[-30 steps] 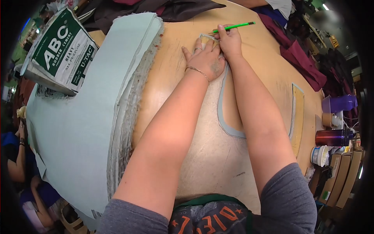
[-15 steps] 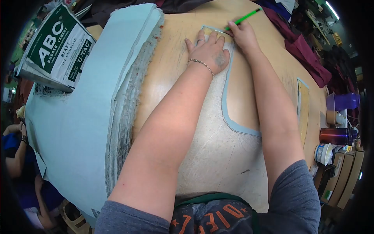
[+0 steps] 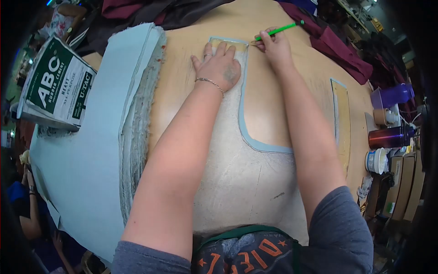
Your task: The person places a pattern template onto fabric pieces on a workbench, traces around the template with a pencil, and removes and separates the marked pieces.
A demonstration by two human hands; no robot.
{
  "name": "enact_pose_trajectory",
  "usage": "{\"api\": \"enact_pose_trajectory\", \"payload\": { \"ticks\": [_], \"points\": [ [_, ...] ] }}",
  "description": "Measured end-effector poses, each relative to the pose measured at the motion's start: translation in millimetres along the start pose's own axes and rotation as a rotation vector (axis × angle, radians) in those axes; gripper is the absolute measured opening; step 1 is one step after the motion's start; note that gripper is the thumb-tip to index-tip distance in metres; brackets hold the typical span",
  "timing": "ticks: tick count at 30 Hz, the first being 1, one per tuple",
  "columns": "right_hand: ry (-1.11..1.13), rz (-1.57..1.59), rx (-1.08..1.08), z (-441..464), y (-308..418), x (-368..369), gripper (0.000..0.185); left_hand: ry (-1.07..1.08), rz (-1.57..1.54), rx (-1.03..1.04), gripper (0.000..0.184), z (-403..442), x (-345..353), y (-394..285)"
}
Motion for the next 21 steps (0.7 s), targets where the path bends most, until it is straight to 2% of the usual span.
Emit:
{"api": "enact_pose_trajectory", "payload": {
  "ticks": [3, 9, 12, 15, 19, 21],
  "points": [
    [-0.122, 0.027, -0.011, -17, -4, 5, 0.014, 0.010, 0.015, -0.003, 0.048, 1, -2, -1],
    [-0.157, -0.278, -0.191, -27, -1, 10, 0.014, 0.015, 0.032, -0.002, 0.049, 3, -2, -2],
    [-0.073, -0.424, -0.250, -43, 11, 11, 0.013, 0.010, 0.022, -0.002, 0.049, 1, -1, -1],
    [-0.014, -0.478, -0.423, -89, 34, 6, 0.010, 0.002, 0.017, -0.001, 0.050, 3, -1, 0],
    [0.176, -0.420, -0.648, -158, 57, -10, 0.013, 0.008, 0.019, -0.009, 0.051, 3, 0, 0],
    [0.308, -0.357, -0.604, -189, 70, -20, 0.016, 0.018, 0.029, -0.008, 0.051, 3, 0, 0]
  ]
}}
Point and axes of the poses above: each hand's wrist, its own z-axis towards the middle knuckle, its own x-axis out of the palm, y = z × x, the point moved 2 cm from there along z, towards the middle knuckle, and after that the axes turned 9 degrees about -y, right-handed, at the moved point
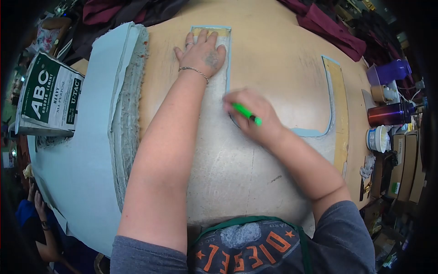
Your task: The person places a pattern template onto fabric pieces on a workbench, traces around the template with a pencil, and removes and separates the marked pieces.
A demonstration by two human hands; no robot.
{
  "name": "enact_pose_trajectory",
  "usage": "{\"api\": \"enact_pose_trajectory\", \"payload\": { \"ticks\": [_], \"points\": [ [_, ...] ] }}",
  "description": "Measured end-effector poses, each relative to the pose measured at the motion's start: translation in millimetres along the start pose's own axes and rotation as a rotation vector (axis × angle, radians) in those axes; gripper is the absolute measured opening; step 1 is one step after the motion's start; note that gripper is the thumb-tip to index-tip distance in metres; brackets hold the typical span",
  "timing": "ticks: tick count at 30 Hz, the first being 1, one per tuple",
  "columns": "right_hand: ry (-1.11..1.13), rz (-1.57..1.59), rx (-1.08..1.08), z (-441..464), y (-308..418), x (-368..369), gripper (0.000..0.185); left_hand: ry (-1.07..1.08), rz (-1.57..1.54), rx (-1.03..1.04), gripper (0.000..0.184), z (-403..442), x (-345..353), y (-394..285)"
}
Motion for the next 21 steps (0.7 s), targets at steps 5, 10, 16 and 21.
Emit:
{"api": "enact_pose_trajectory", "payload": {
  "ticks": [5, 10, 16, 21],
  "points": [
    [0.119, 0.098, 0.093, -42, 25, -39, 0.018, -0.003, 0.025, -0.004, 0.051, 0, 0, 0],
    [0.073, -0.001, 0.507, -74, 5, -109, 0.007, 0.029, 0.070, -0.004, 0.052, 3, -2, -2],
    [-0.031, 0.177, 0.862, -118, -39, -189, 0.009, 0.055, 0.067, -0.016, 0.052, 2, -4, -6],
    [-0.012, 0.354, 0.917, -117, -77, -224, 0.007, 0.068, 0.071, -0.011, 0.051, 2, -5, -6]
  ]
}}
Point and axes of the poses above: each hand's wrist, its own z-axis towards the middle knuckle, its own x-axis out of the palm, y = z × x, the point moved 2 cm from there along z, towards the middle knuckle, and after that the axes turned 9 degrees about -y, right-handed, at the moved point
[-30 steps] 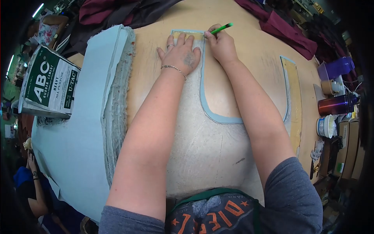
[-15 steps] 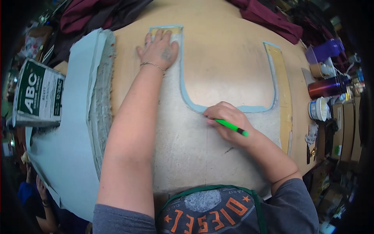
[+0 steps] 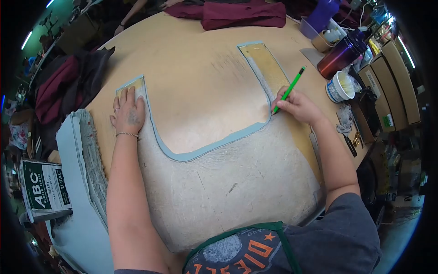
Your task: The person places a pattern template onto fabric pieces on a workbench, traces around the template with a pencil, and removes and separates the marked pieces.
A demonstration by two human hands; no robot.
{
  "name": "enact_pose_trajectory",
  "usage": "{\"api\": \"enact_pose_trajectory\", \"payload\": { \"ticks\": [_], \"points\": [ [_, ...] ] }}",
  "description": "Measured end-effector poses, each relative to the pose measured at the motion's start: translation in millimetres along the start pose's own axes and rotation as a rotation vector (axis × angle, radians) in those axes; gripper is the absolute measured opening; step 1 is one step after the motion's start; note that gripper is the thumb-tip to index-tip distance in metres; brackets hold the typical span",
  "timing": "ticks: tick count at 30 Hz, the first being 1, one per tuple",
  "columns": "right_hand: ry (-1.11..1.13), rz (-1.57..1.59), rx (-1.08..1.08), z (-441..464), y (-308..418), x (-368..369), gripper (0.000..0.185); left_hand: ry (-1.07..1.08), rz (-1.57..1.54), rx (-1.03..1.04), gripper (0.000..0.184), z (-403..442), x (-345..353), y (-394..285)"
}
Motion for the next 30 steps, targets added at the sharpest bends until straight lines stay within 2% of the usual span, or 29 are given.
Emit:
{"api": "enact_pose_trajectory", "payload": {
  "ticks": [6, 9, 15, 18, 19, 22, 25, 27, 30],
  "points": [
    [0.132, -0.287, 0.001, 57, 8, -23, 0.007, 0.002, 0.003, 0.002, 0.051, 1, 0, -1],
    [0.152, -0.258, 0.026, 100, 13, -25, 0.008, 0.006, 0.006, -0.007, 0.050, -1, -1, -2],
    [0.023, -0.331, 0.081, 185, 30, -25, 0.009, -0.007, 0.007, -0.006, 0.050, 0, -1, -1],
    [-0.136, -0.233, -0.129, 220, 29, -18, 0.012, -0.017, -0.004, 0.002, 0.051, -1, 0, -2],
    [-0.257, -0.245, -0.259, 228, 28, -11, 0.015, -0.022, -0.004, -0.002, 0.051, -2, -1, -1],
    [-0.533, -0.025, -0.523, 240, 29, 57, 0.015, -0.010, 0.001, -0.003, 0.051, -2, 0, 0],
    [-0.189, 0.233, -0.384, 223, 39, 177, 0.017, -0.043, -0.003, 0.018, 0.051, -3, 2, 4],
    [-0.212, 0.272, -0.371, 217, 49, 233, 0.018, -0.065, -0.013, 0.024, 0.050, -3, 2, 4],
    [-0.359, 0.224, -0.375, 225, 48, 254, 0.017, -0.063, -0.038, 0.024, 0.051, -4, 1, 2]
  ]
}}
Point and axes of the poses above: each hand's wrist, its own z-axis towards the middle knuckle, its own x-axis out of the palm, y = z × x, the point moved 2 cm from there along z, towards the middle knuckle, and after that the axes turned 9 degrees about -y, right-handed, at the moved point
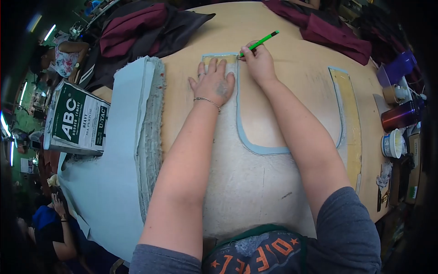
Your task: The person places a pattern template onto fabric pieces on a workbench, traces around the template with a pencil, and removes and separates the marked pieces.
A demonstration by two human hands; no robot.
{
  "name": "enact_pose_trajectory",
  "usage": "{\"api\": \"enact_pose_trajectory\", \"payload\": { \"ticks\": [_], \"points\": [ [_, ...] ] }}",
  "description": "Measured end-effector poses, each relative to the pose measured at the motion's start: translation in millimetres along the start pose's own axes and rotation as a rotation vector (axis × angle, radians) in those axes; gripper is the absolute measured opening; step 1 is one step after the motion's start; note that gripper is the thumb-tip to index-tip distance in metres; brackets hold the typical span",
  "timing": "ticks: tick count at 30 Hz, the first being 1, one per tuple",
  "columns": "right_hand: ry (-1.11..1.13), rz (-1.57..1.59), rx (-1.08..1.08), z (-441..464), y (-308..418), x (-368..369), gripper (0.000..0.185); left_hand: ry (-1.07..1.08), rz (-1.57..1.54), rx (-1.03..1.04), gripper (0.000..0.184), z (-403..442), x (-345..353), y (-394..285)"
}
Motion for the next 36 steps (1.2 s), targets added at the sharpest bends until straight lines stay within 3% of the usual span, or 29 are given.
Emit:
{"api": "enact_pose_trajectory", "payload": {
  "ticks": [7, 10, 13, 17, 25, 36],
  "points": [
    [-0.042, -0.195, -0.098, -2, -1, 2, 0.017, 0.002, -0.023, -0.006, 0.051, 0, 3, 1],
    [0.057, -0.367, -0.144, -30, 27, -5, 0.016, -0.007, -0.037, 0.000, 0.051, 1, 1, 2],
    [0.182, -0.459, -0.324, -80, 59, -17, 0.014, 0.021, -0.073, -0.014, 0.051, 0, -2, 1],
    [0.378, -0.356, -0.501, -148, 83, -43, 0.013, 0.025, -0.064, -0.020, 0.051, 0, -2, 0],
    [0.587, -0.455, -0.392, -183, 114, -109, 0.013, 0.023, 0.002, -0.018, 0.051, 0, -1, -1],
    [0.377, -0.706, -0.041, -154, 113, -264, 0.011, 0.031, 0.027, -0.023, 0.051, 4, 2, 0]
  ]
}}
Point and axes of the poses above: each hand's wrist, its own z-axis towards the middle knuckle, its own x-axis out of the palm, y = z × x, the point moved 2 cm from there along z, towards the middle knuckle, and after that the axes turned 9 degrees about -y, right-handed, at the moved point
